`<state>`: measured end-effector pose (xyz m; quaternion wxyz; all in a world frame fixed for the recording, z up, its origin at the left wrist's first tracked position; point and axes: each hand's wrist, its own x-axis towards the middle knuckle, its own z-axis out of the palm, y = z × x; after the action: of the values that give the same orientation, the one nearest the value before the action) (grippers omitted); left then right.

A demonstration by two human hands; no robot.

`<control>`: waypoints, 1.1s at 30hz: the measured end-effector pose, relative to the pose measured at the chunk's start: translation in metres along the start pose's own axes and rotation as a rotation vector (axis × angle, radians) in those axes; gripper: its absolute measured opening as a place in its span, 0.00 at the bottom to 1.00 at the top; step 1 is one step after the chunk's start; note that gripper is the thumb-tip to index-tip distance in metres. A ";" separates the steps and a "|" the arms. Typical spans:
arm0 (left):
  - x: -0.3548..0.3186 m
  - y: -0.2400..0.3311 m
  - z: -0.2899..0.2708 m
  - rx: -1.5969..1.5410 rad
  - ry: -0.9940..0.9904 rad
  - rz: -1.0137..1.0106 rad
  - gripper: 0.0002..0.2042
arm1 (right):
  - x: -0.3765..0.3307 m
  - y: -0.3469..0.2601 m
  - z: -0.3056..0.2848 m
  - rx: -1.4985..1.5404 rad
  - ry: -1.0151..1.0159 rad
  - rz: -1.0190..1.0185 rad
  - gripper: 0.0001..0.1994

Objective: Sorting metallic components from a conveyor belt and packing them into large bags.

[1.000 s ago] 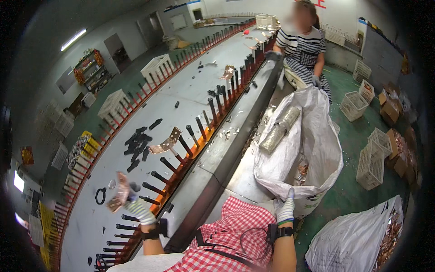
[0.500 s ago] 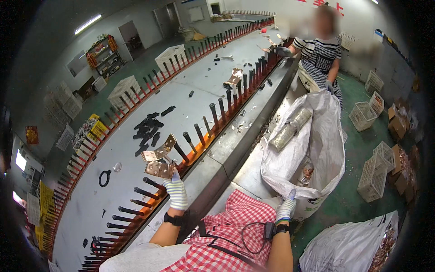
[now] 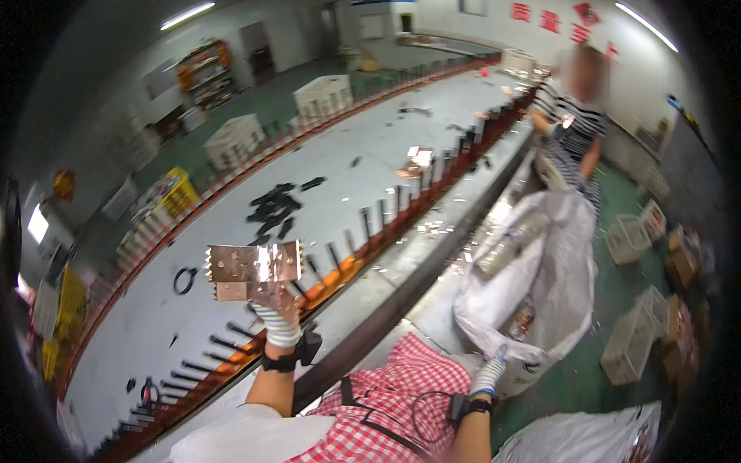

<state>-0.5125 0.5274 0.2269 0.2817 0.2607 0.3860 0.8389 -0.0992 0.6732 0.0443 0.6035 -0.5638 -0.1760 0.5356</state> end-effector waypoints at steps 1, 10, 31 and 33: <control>0.002 -0.005 0.016 -0.314 -0.133 0.003 0.29 | -0.002 -0.002 0.004 -0.141 0.003 0.017 0.34; 0.024 -0.115 0.108 1.000 -0.538 0.383 0.20 | -0.040 -0.024 0.019 -0.114 0.149 -0.038 0.35; 0.101 -0.116 0.093 1.406 0.270 0.846 0.18 | -0.034 -0.020 -0.001 -0.551 0.454 -0.093 0.37; 0.091 -0.109 0.106 1.458 0.399 0.837 0.18 | -0.027 -0.012 -0.005 -0.434 0.441 -0.061 0.36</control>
<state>-0.4775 0.7010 0.2198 -0.3611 0.3449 0.7425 0.4465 -0.0995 0.6501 0.0635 0.5084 -0.7765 -0.1678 0.3323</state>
